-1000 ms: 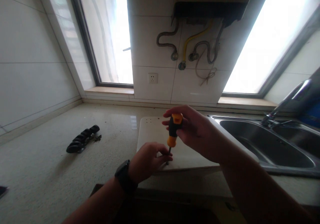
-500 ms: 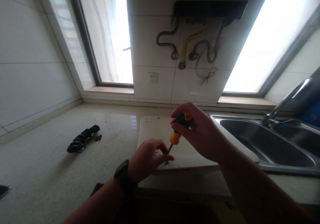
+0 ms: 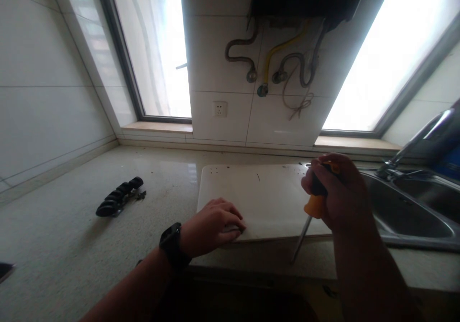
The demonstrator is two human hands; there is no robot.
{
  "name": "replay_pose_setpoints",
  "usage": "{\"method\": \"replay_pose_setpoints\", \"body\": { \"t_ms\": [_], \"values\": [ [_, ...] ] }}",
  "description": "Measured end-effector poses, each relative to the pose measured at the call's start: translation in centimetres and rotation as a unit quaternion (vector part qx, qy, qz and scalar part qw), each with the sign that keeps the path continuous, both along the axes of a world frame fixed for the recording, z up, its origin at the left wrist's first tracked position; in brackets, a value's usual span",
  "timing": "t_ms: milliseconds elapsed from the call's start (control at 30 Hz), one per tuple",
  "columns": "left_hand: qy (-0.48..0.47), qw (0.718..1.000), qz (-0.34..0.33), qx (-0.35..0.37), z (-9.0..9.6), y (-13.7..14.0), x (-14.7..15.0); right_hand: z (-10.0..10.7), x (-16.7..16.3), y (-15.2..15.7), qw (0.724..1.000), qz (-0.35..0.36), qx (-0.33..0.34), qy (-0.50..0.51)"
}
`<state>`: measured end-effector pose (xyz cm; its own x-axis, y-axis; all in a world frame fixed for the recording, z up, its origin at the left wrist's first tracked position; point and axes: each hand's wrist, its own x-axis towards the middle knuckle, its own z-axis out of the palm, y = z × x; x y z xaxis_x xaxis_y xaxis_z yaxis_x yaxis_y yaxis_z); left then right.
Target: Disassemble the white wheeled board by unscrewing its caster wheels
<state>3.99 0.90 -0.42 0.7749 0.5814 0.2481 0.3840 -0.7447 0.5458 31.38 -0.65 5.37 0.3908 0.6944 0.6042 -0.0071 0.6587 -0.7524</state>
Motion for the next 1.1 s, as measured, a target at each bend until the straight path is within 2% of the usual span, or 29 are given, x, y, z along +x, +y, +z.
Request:
{"method": "replay_pose_setpoints", "body": {
  "t_ms": [200,467,733,967,1100],
  "values": [
    [-0.005,1.0,0.012,0.013,-0.2,0.0,0.2,-3.8,1.4,-0.4,0.99,-0.02,-0.056,0.13],
    [0.004,0.999,0.052,0.012,-0.4,-0.4,0.1,-7.6,1.1,-0.2,0.976,0.013,-0.125,0.176],
    [0.007,0.999,0.023,0.023,-0.3,-0.5,0.2,-8.4,0.7,-0.2,0.975,0.036,-0.142,0.166],
    [-0.035,0.997,0.067,0.033,-0.8,-0.5,0.5,-8.9,1.2,-0.1,0.976,0.042,-0.146,0.156],
    [-0.081,0.992,0.1,0.021,-0.3,-0.9,0.5,-8.9,1.2,-0.1,0.978,0.036,-0.141,0.147]
  ]
}}
